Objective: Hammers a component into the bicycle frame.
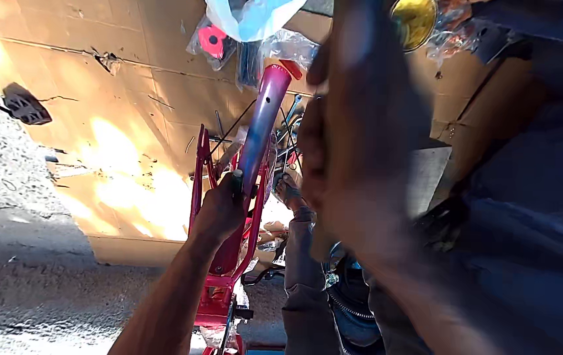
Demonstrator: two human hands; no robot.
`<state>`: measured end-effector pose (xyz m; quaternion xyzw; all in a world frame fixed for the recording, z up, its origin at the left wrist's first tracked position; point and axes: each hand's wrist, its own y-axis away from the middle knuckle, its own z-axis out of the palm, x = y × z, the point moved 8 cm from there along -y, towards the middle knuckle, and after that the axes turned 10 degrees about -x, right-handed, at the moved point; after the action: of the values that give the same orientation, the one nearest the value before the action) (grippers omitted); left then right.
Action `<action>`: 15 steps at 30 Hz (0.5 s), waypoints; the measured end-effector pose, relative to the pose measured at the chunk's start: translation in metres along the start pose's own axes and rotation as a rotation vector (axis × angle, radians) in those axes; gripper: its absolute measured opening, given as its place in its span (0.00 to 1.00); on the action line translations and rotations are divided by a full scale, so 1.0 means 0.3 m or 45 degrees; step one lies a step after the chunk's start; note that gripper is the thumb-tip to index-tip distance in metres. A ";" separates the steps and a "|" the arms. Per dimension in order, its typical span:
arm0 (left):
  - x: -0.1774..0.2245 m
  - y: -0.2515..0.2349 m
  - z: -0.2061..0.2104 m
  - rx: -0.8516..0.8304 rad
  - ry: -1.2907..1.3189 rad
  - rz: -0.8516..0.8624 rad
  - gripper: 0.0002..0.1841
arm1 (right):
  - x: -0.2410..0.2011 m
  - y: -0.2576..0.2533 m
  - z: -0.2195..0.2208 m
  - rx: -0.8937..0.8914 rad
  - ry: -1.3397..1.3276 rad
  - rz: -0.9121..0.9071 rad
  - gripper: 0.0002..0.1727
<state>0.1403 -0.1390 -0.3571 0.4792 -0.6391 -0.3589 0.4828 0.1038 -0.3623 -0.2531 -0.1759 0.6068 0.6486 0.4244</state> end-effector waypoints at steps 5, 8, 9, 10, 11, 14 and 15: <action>-0.013 -0.034 0.034 -0.120 -0.121 -0.135 0.16 | 0.185 0.000 0.116 -0.613 0.142 0.800 0.26; -0.049 -0.032 0.016 -0.023 -0.091 -0.211 0.16 | 0.080 -0.069 0.052 -0.347 -0.103 0.441 0.23; -0.061 -0.028 0.014 -0.008 -0.078 -0.210 0.16 | 0.066 -0.083 0.035 -0.303 -0.152 0.373 0.22; -0.066 -0.029 0.012 0.010 -0.061 -0.190 0.16 | 0.062 -0.090 0.019 -0.286 -0.164 0.347 0.22; -0.065 -0.028 0.009 0.040 -0.049 -0.152 0.16 | 0.072 -0.085 0.008 -0.290 -0.154 0.370 0.23; -0.046 -0.028 0.004 0.103 -0.010 -0.080 0.18 | 0.143 -0.026 -0.012 -0.322 -0.050 0.460 0.26; -0.044 -0.028 0.011 0.090 -0.008 -0.089 0.17 | 0.173 0.000 -0.015 -0.334 -0.019 0.490 0.26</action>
<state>0.1402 -0.1288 -0.3693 0.5169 -0.6358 -0.3542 0.4506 0.0727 -0.3490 -0.2926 -0.1059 0.5364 0.7922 0.2709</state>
